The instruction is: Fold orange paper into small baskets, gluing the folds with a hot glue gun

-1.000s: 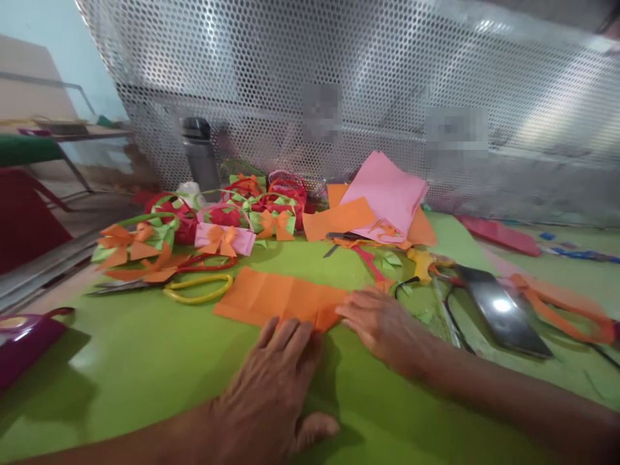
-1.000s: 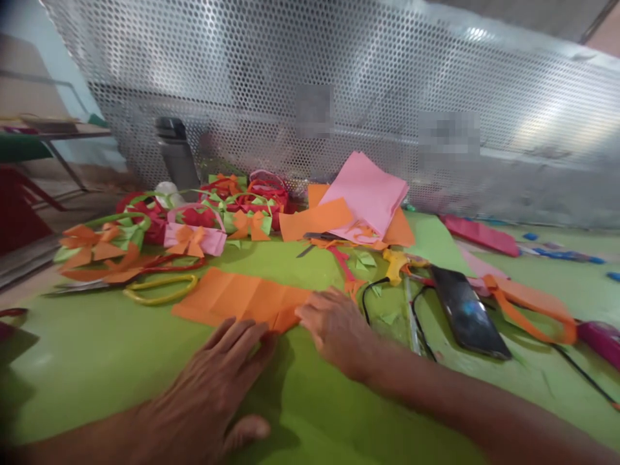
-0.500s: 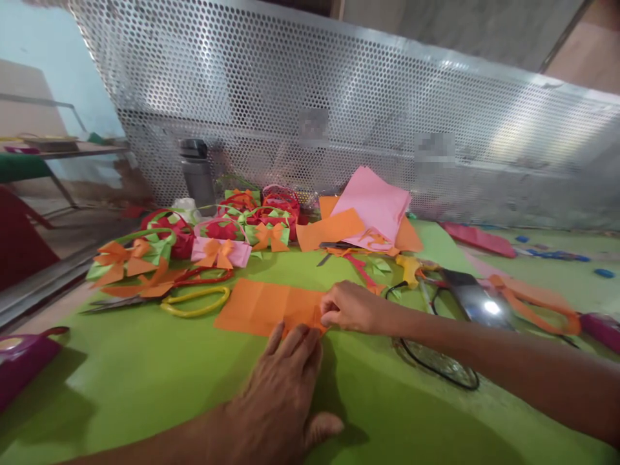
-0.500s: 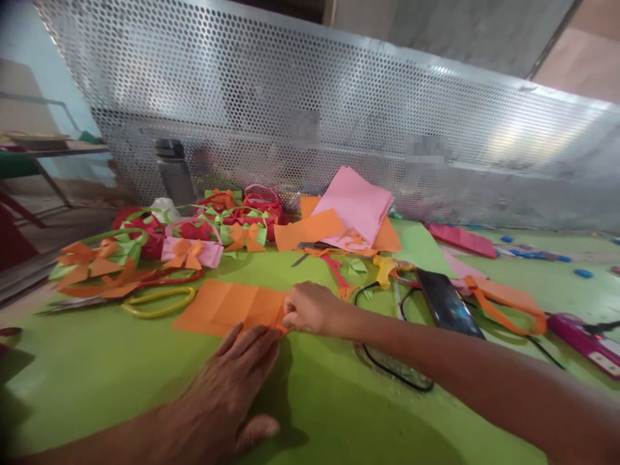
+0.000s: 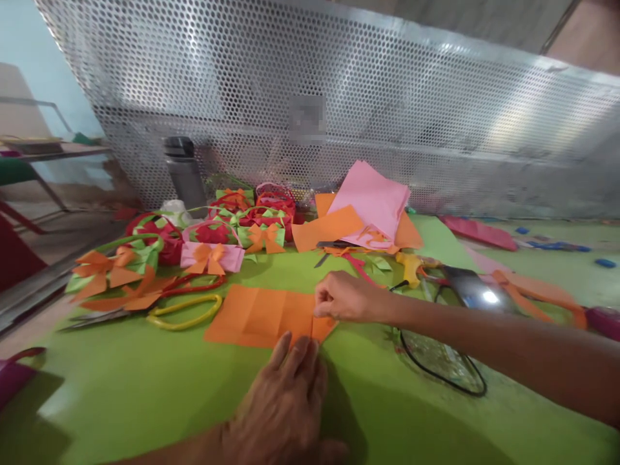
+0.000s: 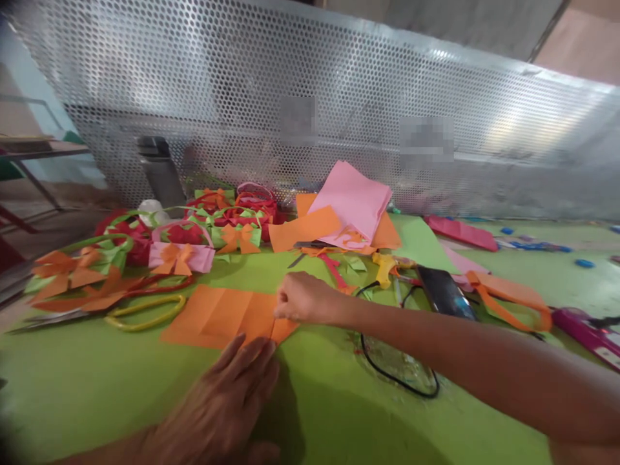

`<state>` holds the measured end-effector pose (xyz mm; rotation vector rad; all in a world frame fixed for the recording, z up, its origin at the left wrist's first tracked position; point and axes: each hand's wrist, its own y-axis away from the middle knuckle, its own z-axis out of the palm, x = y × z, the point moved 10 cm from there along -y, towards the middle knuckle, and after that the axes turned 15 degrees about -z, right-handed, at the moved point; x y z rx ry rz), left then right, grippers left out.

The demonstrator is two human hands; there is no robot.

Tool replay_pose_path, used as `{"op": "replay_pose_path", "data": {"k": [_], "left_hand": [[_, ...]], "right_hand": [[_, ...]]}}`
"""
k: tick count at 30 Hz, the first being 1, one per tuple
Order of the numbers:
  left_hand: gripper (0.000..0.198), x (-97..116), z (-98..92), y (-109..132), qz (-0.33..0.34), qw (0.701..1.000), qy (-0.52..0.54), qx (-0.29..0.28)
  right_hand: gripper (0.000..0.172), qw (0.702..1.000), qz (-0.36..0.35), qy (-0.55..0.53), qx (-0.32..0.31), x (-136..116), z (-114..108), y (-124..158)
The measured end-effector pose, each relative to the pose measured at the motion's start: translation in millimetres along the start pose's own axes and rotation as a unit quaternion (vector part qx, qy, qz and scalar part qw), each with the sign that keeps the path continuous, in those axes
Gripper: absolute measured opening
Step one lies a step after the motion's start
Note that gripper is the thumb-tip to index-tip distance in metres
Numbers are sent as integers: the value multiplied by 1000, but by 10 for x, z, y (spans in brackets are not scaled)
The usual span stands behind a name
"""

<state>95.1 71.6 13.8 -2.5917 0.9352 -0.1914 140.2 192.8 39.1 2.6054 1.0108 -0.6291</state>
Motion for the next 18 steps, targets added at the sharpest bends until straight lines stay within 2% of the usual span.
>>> {"op": "replay_pose_path", "data": {"k": [2, 5, 10, 15, 18], "left_hand": [[74, 23, 22, 14, 12, 1000, -8, 17], [71, 67, -95, 6, 36, 998, -1, 49], [69, 118, -237, -37, 58, 997, -11, 51], [70, 125, -238, -68, 42, 997, -26, 57], [51, 134, -232, -93, 40, 998, -31, 47]], "right_hand": [[13, 1000, 6, -29, 0, 1, 52, 81], [10, 997, 31, -62, -18, 49, 215, 164], [16, 993, 75, -85, -32, 194, 390, 175], [16, 991, 83, -89, -49, 201, 385, 135], [15, 992, 81, -79, -57, 179, 337, 118]]}}
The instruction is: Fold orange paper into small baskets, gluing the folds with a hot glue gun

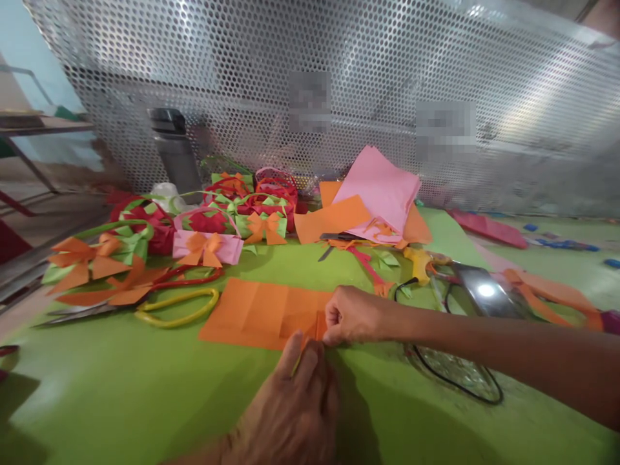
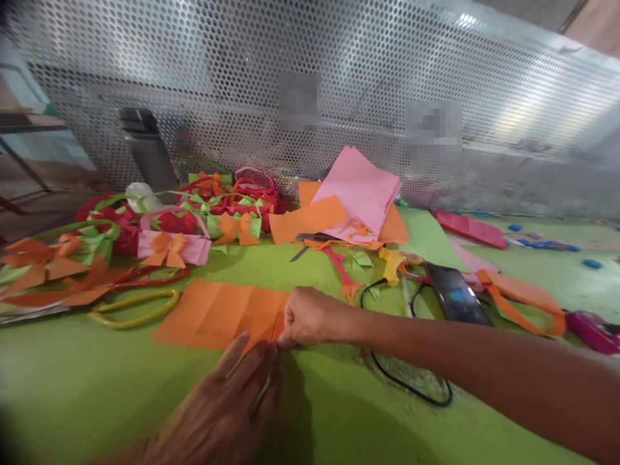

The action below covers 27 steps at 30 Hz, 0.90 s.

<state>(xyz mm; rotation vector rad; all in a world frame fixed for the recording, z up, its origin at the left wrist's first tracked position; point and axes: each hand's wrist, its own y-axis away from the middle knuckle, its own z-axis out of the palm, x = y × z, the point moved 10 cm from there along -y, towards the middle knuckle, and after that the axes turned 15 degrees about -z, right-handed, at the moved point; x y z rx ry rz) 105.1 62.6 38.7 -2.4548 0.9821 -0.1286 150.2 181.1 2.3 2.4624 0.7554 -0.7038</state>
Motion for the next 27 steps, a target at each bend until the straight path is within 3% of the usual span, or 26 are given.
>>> {"op": "replay_pose_path", "data": {"k": [3, 7, 14, 20, 24, 27], "left_hand": [[40, -14, -33, -23, -8, 1000, -12, 11], [56, -8, -68, -7, -3, 999, -7, 35], [35, -44, -17, 13, -3, 1000, -8, 6], [70, -50, -87, -15, -14, 999, 14, 41], [75, -35, -90, -1, -14, 998, 15, 51], [75, -36, -95, 8, -11, 999, 12, 46]], "right_hand": [[14, 1000, 5, 13, -1, 43, -59, 8], [14, 999, 6, 35, 17, 188, -166, 34], [13, 999, -1, 44, 28, 353, -269, 71], [11, 999, 9, 44, 27, 461, -358, 88], [13, 997, -21, 57, 56, 243, -444, 104], [14, 995, -70, 56, 37, -64, -329, 75]]}}
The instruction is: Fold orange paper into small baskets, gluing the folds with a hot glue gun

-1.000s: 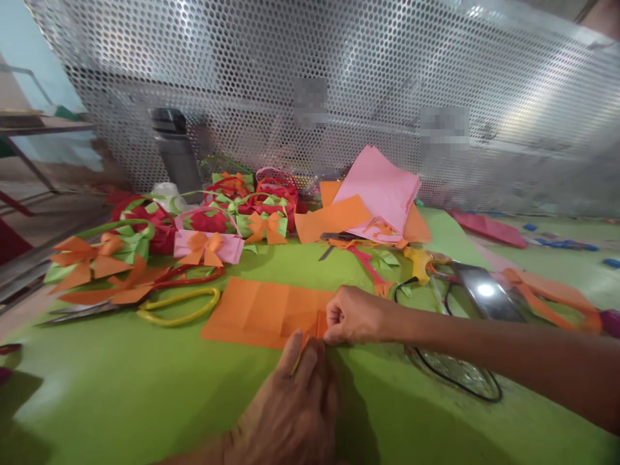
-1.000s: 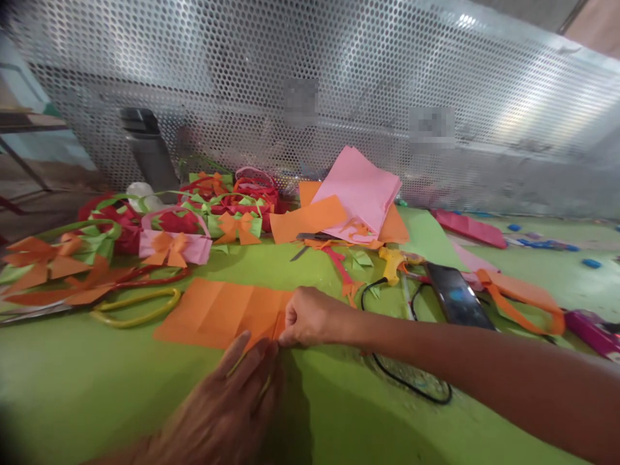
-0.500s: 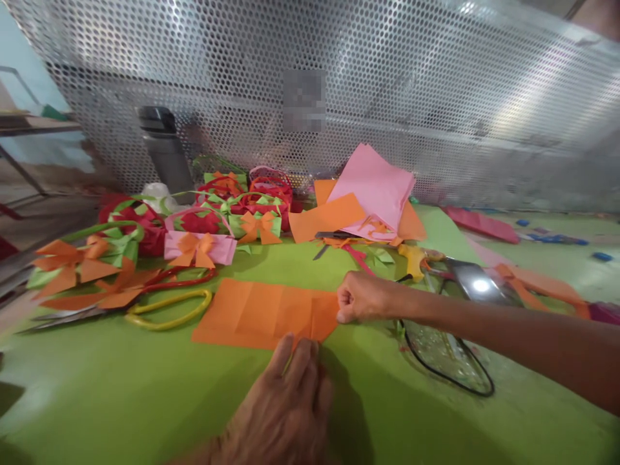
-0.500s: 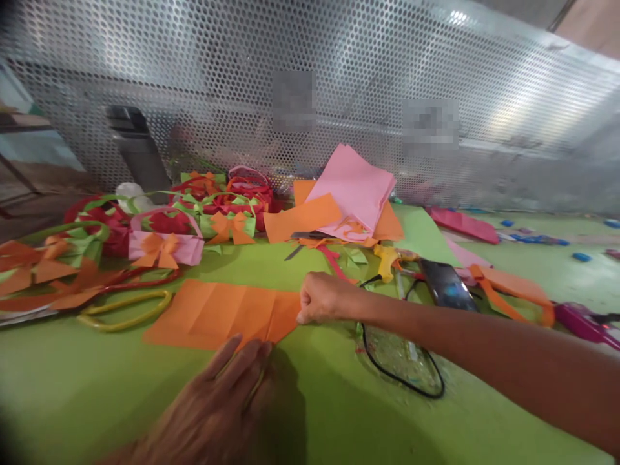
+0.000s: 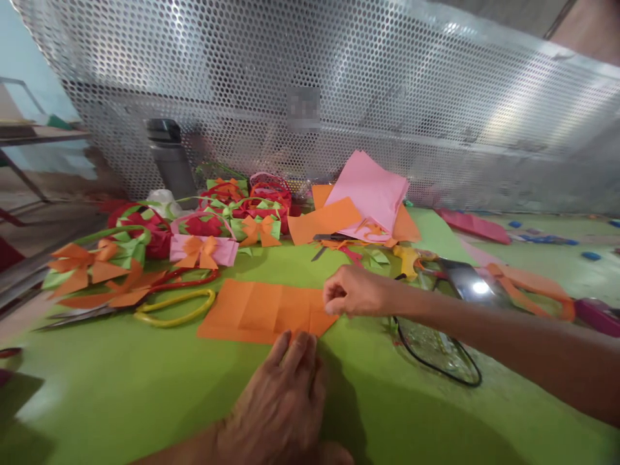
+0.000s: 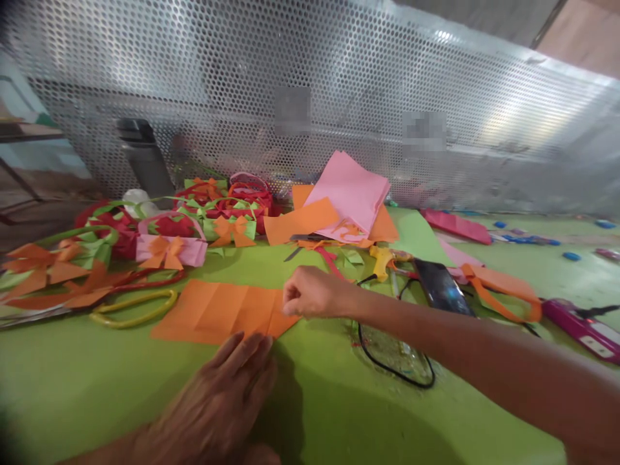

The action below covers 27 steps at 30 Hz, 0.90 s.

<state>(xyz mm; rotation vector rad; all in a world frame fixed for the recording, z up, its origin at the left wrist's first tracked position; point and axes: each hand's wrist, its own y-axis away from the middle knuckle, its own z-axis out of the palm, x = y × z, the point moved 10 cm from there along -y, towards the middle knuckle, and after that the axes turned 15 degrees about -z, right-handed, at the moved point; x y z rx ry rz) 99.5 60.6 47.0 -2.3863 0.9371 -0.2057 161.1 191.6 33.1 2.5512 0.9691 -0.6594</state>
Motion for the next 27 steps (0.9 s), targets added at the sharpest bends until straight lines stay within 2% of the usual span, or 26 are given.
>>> {"op": "replay_pose_path", "data": {"k": [3, 5, 9, 14, 16, 20, 24, 27], "left_hand": [[73, -25, 34, 5, -8, 1000, 1, -30], [73, -34, 51, 16, -12, 999, 6, -39], [70, -19, 62, 41, -12, 999, 9, -29], [66, -40, 17, 27, -33, 999, 32, 1], [70, -40, -2, 19, -29, 999, 38, 11], [63, -36, 11, 13, -18, 999, 40, -5], [62, -66, 8, 12, -27, 998, 57, -23], [55, -123, 65, -13, -36, 995, 69, -65]], "right_hand": [[7, 999, -25, 23, -33, -197, 135, -94], [13, 997, -29, 55, -45, -244, 175, -170], [22, 992, -30, 103, -66, -264, 159, -297], [21, 993, -24, 75, -92, -154, 117, -382], [18, 995, -15, 56, -86, -57, 77, -402], [12, 999, 1, 32, -30, 76, -43, -346], [16, 1000, 5, -10, -22, 63, 83, -155], [17, 1000, 20, -10, -6, 100, 182, -23]]}}
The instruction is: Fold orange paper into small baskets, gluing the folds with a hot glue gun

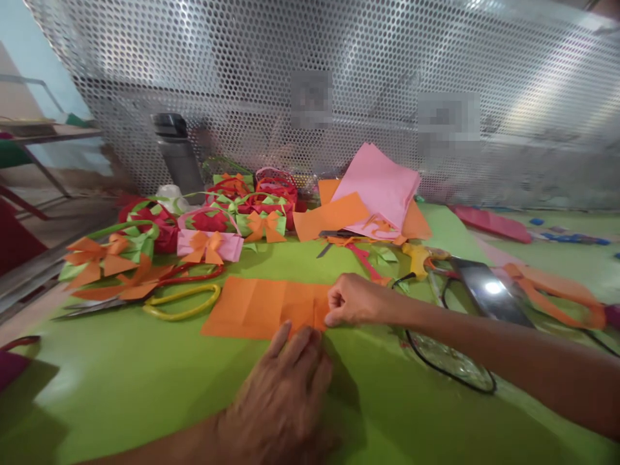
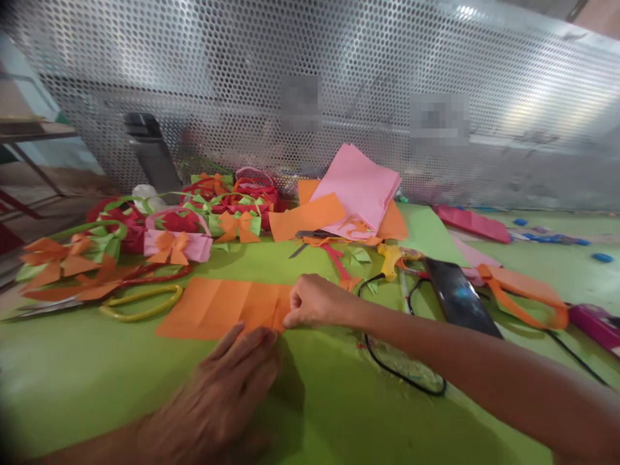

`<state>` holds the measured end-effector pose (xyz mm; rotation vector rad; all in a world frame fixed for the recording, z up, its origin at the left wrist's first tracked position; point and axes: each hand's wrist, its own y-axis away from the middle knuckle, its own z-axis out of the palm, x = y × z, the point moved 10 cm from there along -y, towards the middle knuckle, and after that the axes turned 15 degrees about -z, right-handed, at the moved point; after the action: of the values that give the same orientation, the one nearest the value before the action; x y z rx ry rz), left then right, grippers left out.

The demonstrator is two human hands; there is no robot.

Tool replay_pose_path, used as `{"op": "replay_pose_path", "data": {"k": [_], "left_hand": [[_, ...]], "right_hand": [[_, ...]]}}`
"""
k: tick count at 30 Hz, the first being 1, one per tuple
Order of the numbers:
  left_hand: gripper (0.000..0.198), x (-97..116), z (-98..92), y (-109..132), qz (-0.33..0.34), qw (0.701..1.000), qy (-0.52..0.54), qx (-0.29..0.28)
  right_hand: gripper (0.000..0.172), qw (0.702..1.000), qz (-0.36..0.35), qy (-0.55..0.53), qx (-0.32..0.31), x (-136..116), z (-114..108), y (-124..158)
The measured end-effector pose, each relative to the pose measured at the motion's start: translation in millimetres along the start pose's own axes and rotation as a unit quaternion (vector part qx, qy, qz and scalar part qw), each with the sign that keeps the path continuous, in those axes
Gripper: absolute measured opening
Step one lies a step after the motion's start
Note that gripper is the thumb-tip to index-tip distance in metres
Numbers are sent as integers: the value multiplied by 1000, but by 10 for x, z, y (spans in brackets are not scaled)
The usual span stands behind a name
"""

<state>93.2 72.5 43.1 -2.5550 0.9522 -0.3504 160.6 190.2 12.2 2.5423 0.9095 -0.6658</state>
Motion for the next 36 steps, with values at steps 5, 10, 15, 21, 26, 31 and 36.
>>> {"op": "replay_pose_path", "data": {"k": [5, 10, 15, 21, 26, 31, 36], "left_hand": [[22, -143, 114, -89, -4, 998, -2, -59], [25, -37, 86, -72, 45, 997, 42, -55], [28, 20, 68, -57, 73, 993, 60, -68], [23, -206, 106, -134, 50, 996, 34, -63], [29, -415, -89, -357, -82, 986, 93, -113], [41, -663, 201, -368, -357, 822, 227, -381], [37, -612, 553, -124, -468, 655, 239, -543]], "right_hand": [[20, 1000, 1, 14, 17, 56, 52, 76], [10, 994, -11, 78, 72, -63, -76, 135], [17, 988, 14, 132, 77, -56, -71, 280], [12, 986, 32, 143, 82, -23, -44, 355], [11, 991, 16, 110, 69, -53, -1, 318], [17, 992, 21, 101, 76, -18, 14, 291], [16, 992, 11, 100, 74, -19, 31, 275]]}}
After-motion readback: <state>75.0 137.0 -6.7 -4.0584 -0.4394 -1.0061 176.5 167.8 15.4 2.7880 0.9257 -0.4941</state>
